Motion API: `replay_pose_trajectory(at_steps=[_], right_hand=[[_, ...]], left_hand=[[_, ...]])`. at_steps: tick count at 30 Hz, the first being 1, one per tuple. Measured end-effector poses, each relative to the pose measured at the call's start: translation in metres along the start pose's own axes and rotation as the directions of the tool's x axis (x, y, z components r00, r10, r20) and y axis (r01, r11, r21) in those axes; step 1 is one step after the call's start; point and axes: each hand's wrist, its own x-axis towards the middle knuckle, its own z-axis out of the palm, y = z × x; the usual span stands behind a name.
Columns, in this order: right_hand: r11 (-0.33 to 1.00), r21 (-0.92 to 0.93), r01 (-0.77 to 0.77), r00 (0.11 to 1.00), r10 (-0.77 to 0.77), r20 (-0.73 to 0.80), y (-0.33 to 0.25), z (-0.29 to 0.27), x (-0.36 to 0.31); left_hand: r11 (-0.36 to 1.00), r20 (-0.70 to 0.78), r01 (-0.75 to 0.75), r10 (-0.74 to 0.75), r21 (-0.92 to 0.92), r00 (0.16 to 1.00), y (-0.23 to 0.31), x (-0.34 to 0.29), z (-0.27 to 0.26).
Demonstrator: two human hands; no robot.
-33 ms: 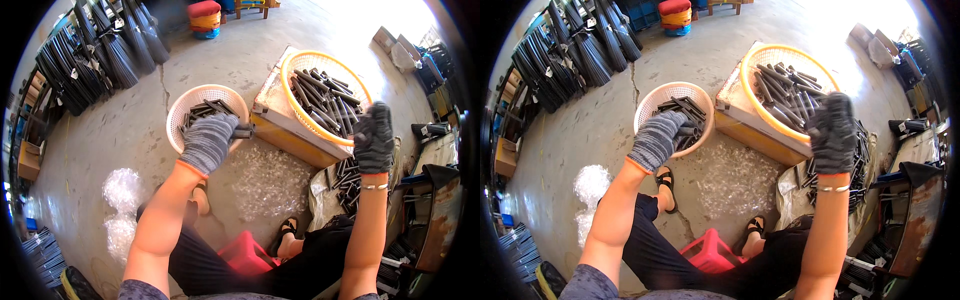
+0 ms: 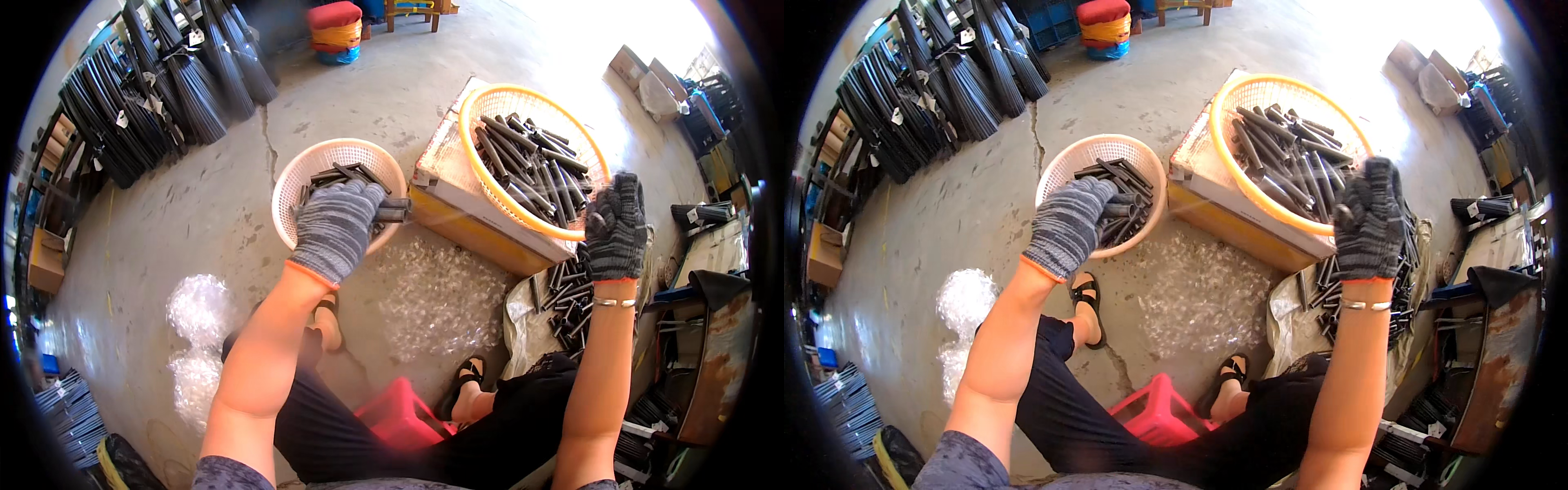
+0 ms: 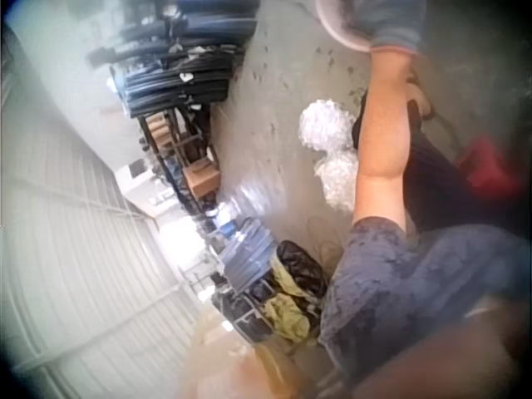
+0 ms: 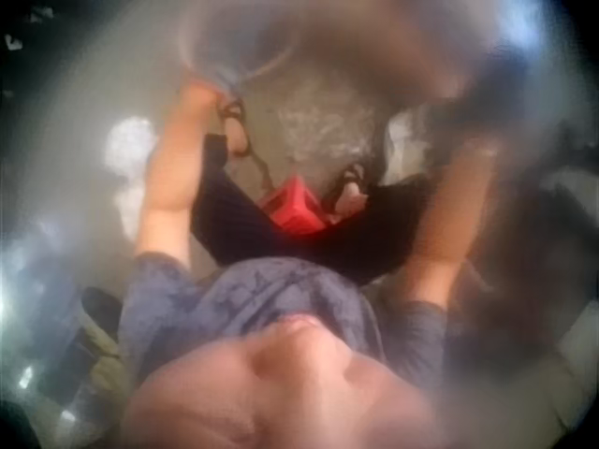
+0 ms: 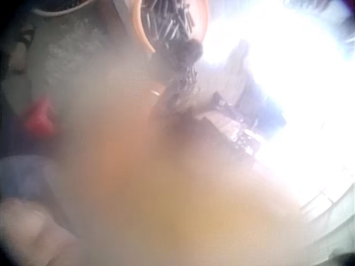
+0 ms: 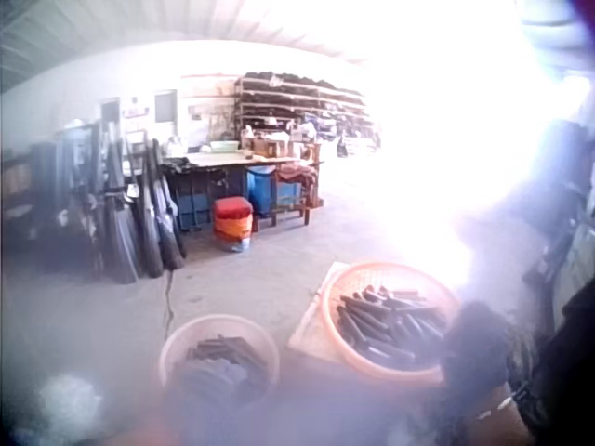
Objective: The person takes black metal pipes from a basket and puts them into bubble wrap packaging, then places the packaged pipes into another basket.
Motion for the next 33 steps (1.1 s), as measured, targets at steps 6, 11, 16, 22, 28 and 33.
replay_pose_trajectory(at_steps=[6, 11, 16, 22, 28, 33], right_hand=[[0.887, 0.349, -0.302, 0.953, 0.278, 0.119, -0.065, -0.037, 0.012], [0.381, 0.908, -0.173, 0.978, 0.173, 0.114, -0.149, -0.057, 0.038], [-0.242, 0.951, -0.195, 0.879, 0.387, 0.279, -0.146, -0.055, 0.051], [-0.385, 0.721, -0.577, 0.816, -0.323, 0.48, -0.185, -0.048, 0.031], [-0.464, 0.586, -0.664, 0.737, -0.279, 0.615, -0.177, -0.045, 0.032], [-0.388, 0.544, -0.744, 0.667, -0.377, 0.643, -0.187, -0.053, 0.034]], left_hand=[[0.937, -0.302, -0.157, 0.254, 0.312, 0.919, 0.009, -0.002, -0.02], [0.892, -0.379, -0.323, 0.431, 0.315, 0.819, 0.033, -0.003, -0.013], [0.877, -0.424, -0.409, 0.481, 0.253, 0.768, 0.042, 0.001, -0.014], [0.871, -0.514, -0.428, 0.489, 0.241, 0.705, 0.043, -0.003, -0.017], [0.978, -0.648, -0.208, 0.177, 0.029, 0.741, 0.013, 0.001, -0.026], [-0.503, 0.055, -0.004, -0.104, -0.865, 0.993, 0.005, -0.007, -0.02]])
